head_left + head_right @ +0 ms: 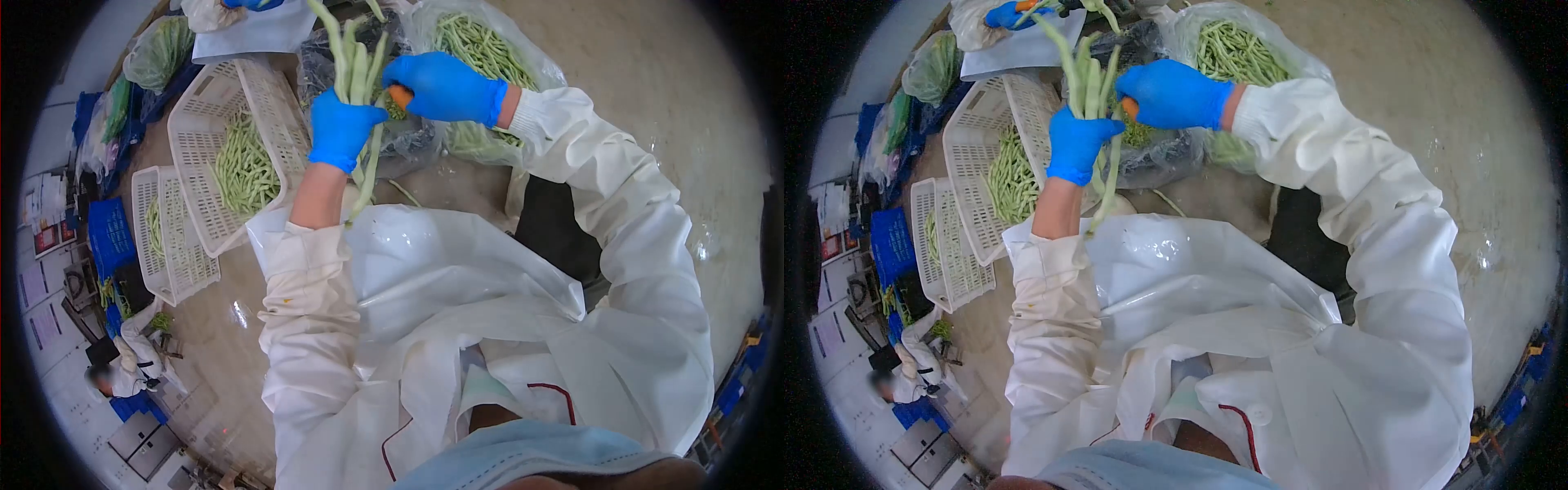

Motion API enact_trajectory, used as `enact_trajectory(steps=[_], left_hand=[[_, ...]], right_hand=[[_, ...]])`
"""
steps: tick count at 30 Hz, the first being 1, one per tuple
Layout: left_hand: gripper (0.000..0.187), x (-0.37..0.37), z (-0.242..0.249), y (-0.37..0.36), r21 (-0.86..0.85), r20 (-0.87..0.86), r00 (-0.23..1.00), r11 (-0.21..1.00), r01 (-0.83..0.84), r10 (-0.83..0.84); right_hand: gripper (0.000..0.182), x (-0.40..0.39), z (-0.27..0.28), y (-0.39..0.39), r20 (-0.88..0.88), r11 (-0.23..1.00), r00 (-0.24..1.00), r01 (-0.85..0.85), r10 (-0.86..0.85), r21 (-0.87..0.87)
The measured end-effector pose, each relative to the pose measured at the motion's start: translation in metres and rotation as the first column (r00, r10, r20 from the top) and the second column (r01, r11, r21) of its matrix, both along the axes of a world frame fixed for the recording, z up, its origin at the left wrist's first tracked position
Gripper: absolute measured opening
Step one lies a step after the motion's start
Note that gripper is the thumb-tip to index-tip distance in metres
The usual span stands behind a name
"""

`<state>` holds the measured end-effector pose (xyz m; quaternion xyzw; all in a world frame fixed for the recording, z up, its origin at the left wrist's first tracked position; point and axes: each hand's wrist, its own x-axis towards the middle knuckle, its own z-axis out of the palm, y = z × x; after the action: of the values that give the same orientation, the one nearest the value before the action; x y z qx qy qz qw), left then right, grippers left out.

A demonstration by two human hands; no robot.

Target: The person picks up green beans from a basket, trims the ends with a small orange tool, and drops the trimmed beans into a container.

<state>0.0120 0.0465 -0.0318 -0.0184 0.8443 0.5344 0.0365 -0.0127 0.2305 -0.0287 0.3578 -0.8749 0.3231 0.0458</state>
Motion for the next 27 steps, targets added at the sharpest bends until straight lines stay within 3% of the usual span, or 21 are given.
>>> enact_trajectory(steps=[1,2,4,7,8,9,10,11,14,15,17,19,21,23,25,27], left_hand=[[0.037,0.002,0.000,0.002,0.043,-0.050,0.998,0.998,-0.042,0.044],[0.035,0.004,0.002,0.003,0.156,-0.058,0.996,0.986,-0.056,0.066],[0.033,0.007,0.013,0.006,0.374,-0.066,0.991,0.924,-0.083,0.115],[0.029,0.002,0.028,-0.004,0.555,-0.092,0.970,0.820,-0.137,0.224],[0.029,-0.003,0.033,-0.016,0.596,-0.095,0.961,0.787,-0.155,0.261],[0.028,-0.009,0.039,-0.032,0.628,-0.140,0.937,0.760,-0.167,0.321],[0.028,-0.015,0.045,-0.051,0.658,-0.183,0.906,0.732,-0.176,0.383],[0.028,-0.019,0.048,-0.070,0.682,-0.199,0.871,0.701,-0.206,0.450],[0.028,-0.025,0.051,-0.109,0.735,-0.206,0.786,0.623,-0.269,0.582],[0.028,-0.026,0.048,-0.115,0.740,-0.184,0.788,0.610,-0.283,0.588],[0.030,-0.026,0.042,-0.112,0.768,-0.180,0.809,0.594,-0.239,0.559],[0.031,-0.024,0.035,-0.096,0.744,-0.176,0.860,0.637,-0.202,0.479],[0.029,-0.024,0.029,-0.080,0.732,-0.161,0.906,0.663,-0.156,0.391],[0.027,-0.025,0.028,-0.066,0.756,-0.144,0.907,0.635,-0.158,0.397],[0.025,-0.026,0.029,-0.069,0.768,-0.137,0.881,0.610,-0.194,0.452],[0.023,-0.028,0.034,-0.084,0.769,-0.138,0.825,0.584,-0.260,0.549]], right_hand=[[0.020,0.001,-0.001,-0.002,-0.004,0.997,0.999,0.032,-0.032,-0.075],[0.020,-0.001,0.001,-0.002,0.279,0.964,0.960,0.084,-0.010,-0.254],[0.019,-0.004,0.010,-0.004,0.720,0.806,0.668,0.313,0.189,-0.503],[0.021,-0.003,-0.023,0.001,0.819,0.900,0.529,0.213,0.222,-0.382],[0.020,-0.007,-0.047,0.005,0.631,0.976,0.747,-0.131,0.211,-0.171],[0.018,-0.009,-0.076,0.009,0.384,0.914,0.874,-0.377,0.297,0.152],[0.018,-0.003,-0.108,0.014,0.310,0.813,0.869,-0.479,0.385,0.332],[0.018,0.002,-0.129,0.019,0.248,0.676,0.841,-0.536,0.481,0.507],[0.017,0.011,-0.138,0.025,0.365,0.723,0.900,-0.415,0.238,0.552],[0.028,0.006,-0.116,0.017,0.397,0.781,0.910,-0.332,0.118,0.529],[0.045,-0.009,-0.098,0.010,0.260,0.962,0.959,-0.173,0.116,0.212],[0.049,-0.018,-0.061,-0.005,0.376,0.985,0.912,-0.129,0.164,-0.119],[0.041,0.027,0.012,-0.035,0.392,0.923,0.919,0.112,0.044,-0.368],[0.036,0.033,0.021,-0.039,0.572,0.861,0.806,0.179,0.149,-0.477],[0.032,-0.005,-0.013,-0.028,0.791,0.860,0.445,0.082,0.420,-0.503],[0.029,-0.017,-0.017,-0.019,0.766,0.939,0.589,0.034,0.258,-0.342]])
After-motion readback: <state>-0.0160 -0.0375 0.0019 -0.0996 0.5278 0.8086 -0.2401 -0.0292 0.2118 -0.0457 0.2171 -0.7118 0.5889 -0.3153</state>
